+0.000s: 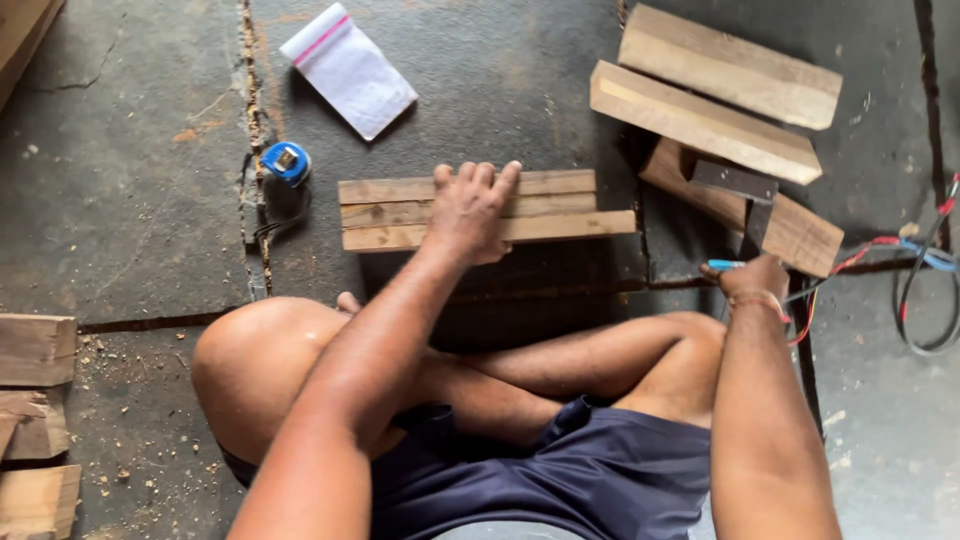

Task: Measuring and marking dimensions on several blocks of wood using a tape measure, a square, and a pencil.

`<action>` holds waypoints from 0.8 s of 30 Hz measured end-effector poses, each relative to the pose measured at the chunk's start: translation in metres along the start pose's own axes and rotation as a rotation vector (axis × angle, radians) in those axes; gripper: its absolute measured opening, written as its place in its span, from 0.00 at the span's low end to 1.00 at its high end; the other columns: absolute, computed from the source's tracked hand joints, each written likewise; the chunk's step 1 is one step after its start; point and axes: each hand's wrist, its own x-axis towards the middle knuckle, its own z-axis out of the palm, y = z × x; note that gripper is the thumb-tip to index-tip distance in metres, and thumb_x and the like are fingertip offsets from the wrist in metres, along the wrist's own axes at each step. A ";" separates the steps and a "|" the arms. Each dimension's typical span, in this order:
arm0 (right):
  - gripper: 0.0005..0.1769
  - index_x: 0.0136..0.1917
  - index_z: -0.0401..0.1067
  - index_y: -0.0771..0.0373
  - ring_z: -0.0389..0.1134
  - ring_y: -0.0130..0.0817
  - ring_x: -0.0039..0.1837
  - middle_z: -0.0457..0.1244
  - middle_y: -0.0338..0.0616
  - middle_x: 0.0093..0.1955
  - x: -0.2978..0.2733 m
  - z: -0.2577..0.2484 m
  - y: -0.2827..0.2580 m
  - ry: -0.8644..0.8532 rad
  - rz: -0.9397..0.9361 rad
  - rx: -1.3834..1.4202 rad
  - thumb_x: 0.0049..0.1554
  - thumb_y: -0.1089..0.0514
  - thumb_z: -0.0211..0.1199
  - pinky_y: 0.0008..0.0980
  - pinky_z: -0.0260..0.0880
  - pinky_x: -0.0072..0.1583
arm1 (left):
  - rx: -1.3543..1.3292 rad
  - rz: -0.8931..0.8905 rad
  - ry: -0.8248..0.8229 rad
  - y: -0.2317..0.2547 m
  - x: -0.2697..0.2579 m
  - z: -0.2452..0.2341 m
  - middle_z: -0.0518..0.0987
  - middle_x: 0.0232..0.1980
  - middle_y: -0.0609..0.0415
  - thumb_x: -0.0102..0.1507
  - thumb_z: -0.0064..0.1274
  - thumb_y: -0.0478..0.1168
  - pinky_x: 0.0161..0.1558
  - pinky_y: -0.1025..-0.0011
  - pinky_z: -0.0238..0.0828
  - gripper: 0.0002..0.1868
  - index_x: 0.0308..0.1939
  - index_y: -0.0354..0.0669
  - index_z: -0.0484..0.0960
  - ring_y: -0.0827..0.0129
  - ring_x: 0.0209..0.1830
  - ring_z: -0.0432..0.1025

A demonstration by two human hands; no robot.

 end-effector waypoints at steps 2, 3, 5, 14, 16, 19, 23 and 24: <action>0.49 0.51 0.74 0.79 0.70 0.64 0.57 0.67 0.73 0.52 -0.006 -0.005 -0.006 -0.012 0.036 0.003 0.33 0.38 0.89 0.52 0.71 0.57 | 0.020 0.013 0.012 0.002 0.000 0.003 0.72 0.57 0.52 0.40 0.76 0.57 0.61 0.47 0.54 0.62 0.74 0.51 0.61 0.59 0.61 0.65; 0.41 0.50 0.77 0.75 0.70 0.61 0.57 0.68 0.69 0.52 -0.016 -0.017 -0.017 -0.014 0.134 0.025 0.35 0.42 0.86 0.52 0.70 0.57 | 0.012 0.003 0.019 0.003 0.000 0.005 0.72 0.58 0.51 0.39 0.76 0.57 0.63 0.43 0.52 0.63 0.74 0.51 0.61 0.58 0.63 0.64; 0.32 0.49 0.79 0.70 0.71 0.59 0.57 0.69 0.65 0.52 -0.021 -0.023 -0.017 -0.011 0.234 0.049 0.37 0.46 0.83 0.53 0.70 0.57 | 0.005 -0.004 0.031 0.004 0.002 0.005 0.71 0.60 0.51 0.39 0.76 0.58 0.65 0.40 0.50 0.63 0.74 0.51 0.61 0.58 0.64 0.63; 0.18 0.49 0.77 0.68 0.72 0.61 0.50 0.70 0.62 0.47 -0.049 -0.053 -0.012 0.452 -0.080 0.285 0.42 0.63 0.68 0.50 0.72 0.55 | 0.072 -0.037 -0.198 0.006 0.006 -0.008 0.65 0.68 0.46 0.46 0.72 0.62 0.70 0.36 0.41 0.65 0.78 0.49 0.50 0.55 0.72 0.56; 0.22 0.57 0.78 0.64 0.74 0.57 0.52 0.71 0.56 0.50 -0.081 -0.094 -0.048 0.662 -0.333 0.444 0.47 0.67 0.68 0.48 0.73 0.54 | 0.059 -0.045 -0.204 0.009 0.007 -0.013 0.62 0.70 0.44 0.45 0.71 0.65 0.70 0.36 0.40 0.68 0.79 0.47 0.48 0.54 0.73 0.54; 0.16 0.50 0.72 0.69 0.73 0.56 0.47 0.68 0.59 0.45 -0.101 -0.121 -0.090 0.456 -0.291 0.417 0.48 0.64 0.70 0.48 0.71 0.48 | -0.034 -0.041 -0.155 0.013 0.004 -0.027 0.61 0.72 0.48 0.40 0.72 0.66 0.70 0.35 0.39 0.71 0.78 0.47 0.49 0.56 0.75 0.52; 0.14 0.54 0.77 0.66 0.73 0.55 0.51 0.70 0.58 0.48 -0.137 -0.085 -0.146 0.339 -0.267 0.517 0.53 0.65 0.66 0.48 0.72 0.53 | -0.137 0.020 -0.007 0.001 0.002 -0.001 0.59 0.72 0.42 0.46 0.68 0.71 0.68 0.33 0.40 0.68 0.77 0.42 0.50 0.51 0.74 0.52; 0.17 0.55 0.77 0.66 0.73 0.54 0.52 0.70 0.58 0.48 -0.153 -0.085 -0.161 0.255 -0.286 0.611 0.50 0.65 0.67 0.46 0.71 0.54 | -0.180 0.035 0.125 -0.003 0.001 0.006 0.58 0.73 0.39 0.50 0.67 0.68 0.69 0.35 0.41 0.64 0.78 0.42 0.51 0.48 0.75 0.51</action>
